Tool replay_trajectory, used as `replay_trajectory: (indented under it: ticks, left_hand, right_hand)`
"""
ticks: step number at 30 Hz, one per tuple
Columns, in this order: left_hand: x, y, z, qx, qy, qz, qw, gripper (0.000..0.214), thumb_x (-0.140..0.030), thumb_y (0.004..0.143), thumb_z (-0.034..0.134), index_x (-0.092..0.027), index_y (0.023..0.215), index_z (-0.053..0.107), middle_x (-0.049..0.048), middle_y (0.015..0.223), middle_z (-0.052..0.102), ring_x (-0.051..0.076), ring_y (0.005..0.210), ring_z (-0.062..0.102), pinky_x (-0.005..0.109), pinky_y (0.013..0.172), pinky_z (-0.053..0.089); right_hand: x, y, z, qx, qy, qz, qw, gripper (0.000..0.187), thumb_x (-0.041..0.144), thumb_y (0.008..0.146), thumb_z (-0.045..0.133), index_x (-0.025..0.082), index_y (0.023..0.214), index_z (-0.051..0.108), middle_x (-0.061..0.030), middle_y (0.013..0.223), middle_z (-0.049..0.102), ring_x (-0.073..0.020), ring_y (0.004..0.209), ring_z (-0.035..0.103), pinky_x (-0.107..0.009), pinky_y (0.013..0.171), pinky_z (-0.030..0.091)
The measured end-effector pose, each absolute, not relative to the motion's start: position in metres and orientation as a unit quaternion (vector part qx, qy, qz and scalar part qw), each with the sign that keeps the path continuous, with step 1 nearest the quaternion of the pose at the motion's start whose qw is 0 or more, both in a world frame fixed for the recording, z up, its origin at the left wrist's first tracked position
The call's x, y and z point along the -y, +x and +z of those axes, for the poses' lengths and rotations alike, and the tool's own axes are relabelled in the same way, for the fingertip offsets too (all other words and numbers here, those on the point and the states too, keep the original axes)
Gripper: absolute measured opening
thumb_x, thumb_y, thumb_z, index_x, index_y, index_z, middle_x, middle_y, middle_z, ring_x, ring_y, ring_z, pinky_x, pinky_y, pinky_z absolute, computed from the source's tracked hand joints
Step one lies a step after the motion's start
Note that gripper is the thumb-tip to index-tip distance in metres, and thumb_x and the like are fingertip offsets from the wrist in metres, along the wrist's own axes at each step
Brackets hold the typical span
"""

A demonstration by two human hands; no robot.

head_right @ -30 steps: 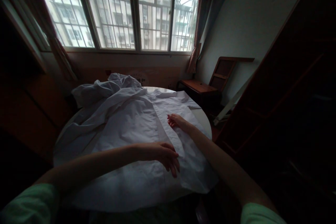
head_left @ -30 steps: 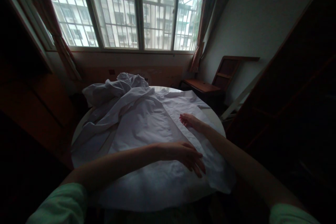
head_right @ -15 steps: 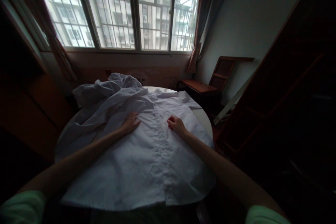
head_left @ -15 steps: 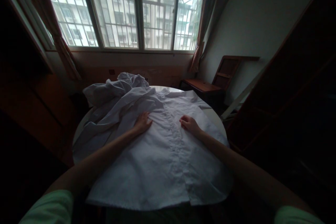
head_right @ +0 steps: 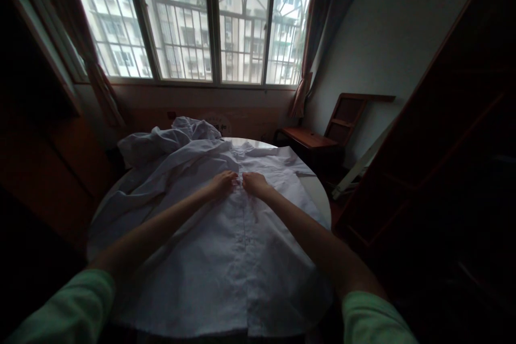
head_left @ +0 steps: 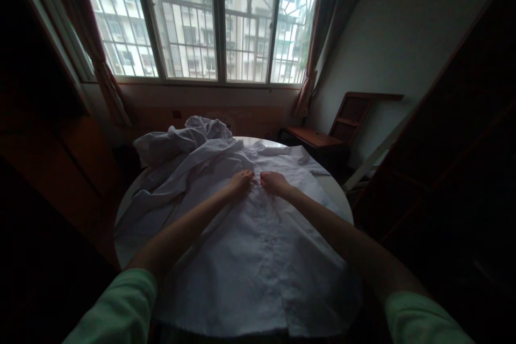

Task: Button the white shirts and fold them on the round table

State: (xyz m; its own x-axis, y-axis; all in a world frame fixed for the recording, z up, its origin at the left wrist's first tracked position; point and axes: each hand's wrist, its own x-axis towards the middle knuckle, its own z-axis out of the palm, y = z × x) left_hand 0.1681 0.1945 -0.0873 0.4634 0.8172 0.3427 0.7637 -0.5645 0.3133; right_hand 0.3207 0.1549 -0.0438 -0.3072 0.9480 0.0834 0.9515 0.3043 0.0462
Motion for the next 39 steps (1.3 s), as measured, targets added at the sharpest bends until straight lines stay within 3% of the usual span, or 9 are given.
replay_trajectory:
  ticks: [5,11,16,20,25,29,39]
  left_hand:
    - [-0.200,0.185,-0.095,-0.485,0.844,0.229,0.002,0.019,-0.013,0.079,0.043,-0.013,0.087,0.060,0.0100,0.094,0.059,0.019,0.092,0.053,0.028,0.080,0.042]
    - [-0.195,0.181,-0.099,-0.489,0.836,0.248,0.017,0.016,-0.017,0.081,0.045,-0.016,0.086,0.060,0.0068,0.094,0.059,0.017,0.091,0.052,0.026,0.079,0.041]
    - [-0.192,0.182,-0.096,-0.485,0.838,0.249,0.007,0.019,-0.015,0.080,0.045,-0.015,0.093,0.059,0.0077,0.096,0.059,0.018,0.093,0.052,0.027,0.081,0.041]
    - [-0.194,0.181,-0.099,-0.484,0.838,0.251,0.014,0.019,-0.016,0.080,0.046,-0.016,0.088,0.063,0.0067,0.093,0.059,0.017,0.091,0.053,0.026,0.081,0.041]
    - [-0.198,0.181,-0.102,-0.489,0.825,0.282,0.025,0.018,-0.021,0.078,0.048,-0.016,0.082,0.065,0.0064,0.088,0.060,0.017,0.088,0.054,0.027,0.080,0.042]
    - [-0.195,0.181,-0.100,-0.487,0.819,0.299,0.039,0.016,-0.021,0.076,0.050,-0.016,0.078,0.065,0.0059,0.084,0.059,0.016,0.085,0.054,0.026,0.078,0.043]
    - [-0.202,0.180,-0.101,-0.474,0.814,0.317,0.109,0.014,-0.019,0.072,0.054,-0.015,0.076,0.066,0.0026,0.073,0.062,0.012,0.068,0.054,0.023,0.069,0.043]
  right_hand:
    - [-0.171,0.307,-0.065,0.781,-0.621,-0.041,0.055,0.031,0.025,0.086,0.035,0.011,0.099,0.059,-0.0157,0.099,0.064,-0.0233,0.091,0.061,-0.027,0.072,0.042]
    - [-0.171,0.308,-0.067,0.776,-0.627,-0.004,0.067,0.042,0.040,0.083,0.039,0.010,0.104,0.059,-0.0161,0.102,0.063,-0.0247,0.092,0.060,-0.028,0.072,0.043]
    - [-0.175,0.301,-0.056,0.793,-0.608,0.010,0.019,0.037,0.033,0.079,0.044,0.010,0.098,0.065,-0.0163,0.100,0.065,-0.0246,0.092,0.060,-0.025,0.071,0.043]
    - [-0.183,0.302,-0.058,0.773,-0.633,0.008,0.044,0.039,0.035,0.079,0.044,0.008,0.096,0.067,-0.0183,0.099,0.065,-0.0245,0.090,0.061,-0.025,0.069,0.042]
    - [-0.199,0.318,-0.066,0.745,-0.653,0.102,0.091,0.033,0.035,0.075,0.049,0.009,0.075,0.070,-0.0110,0.069,0.067,-0.0186,0.066,0.062,-0.021,0.055,0.040]
    - [-0.207,0.325,-0.068,0.720,-0.655,0.195,0.124,0.031,0.031,0.073,0.047,0.011,0.062,0.067,-0.0025,0.044,0.055,-0.0124,0.044,0.052,-0.019,0.043,0.033]
    - [-0.196,0.320,-0.069,0.699,-0.663,0.174,0.205,0.029,0.030,0.070,0.050,0.009,0.063,0.067,-0.0013,0.049,0.054,-0.0108,0.049,0.050,-0.019,0.043,0.027]
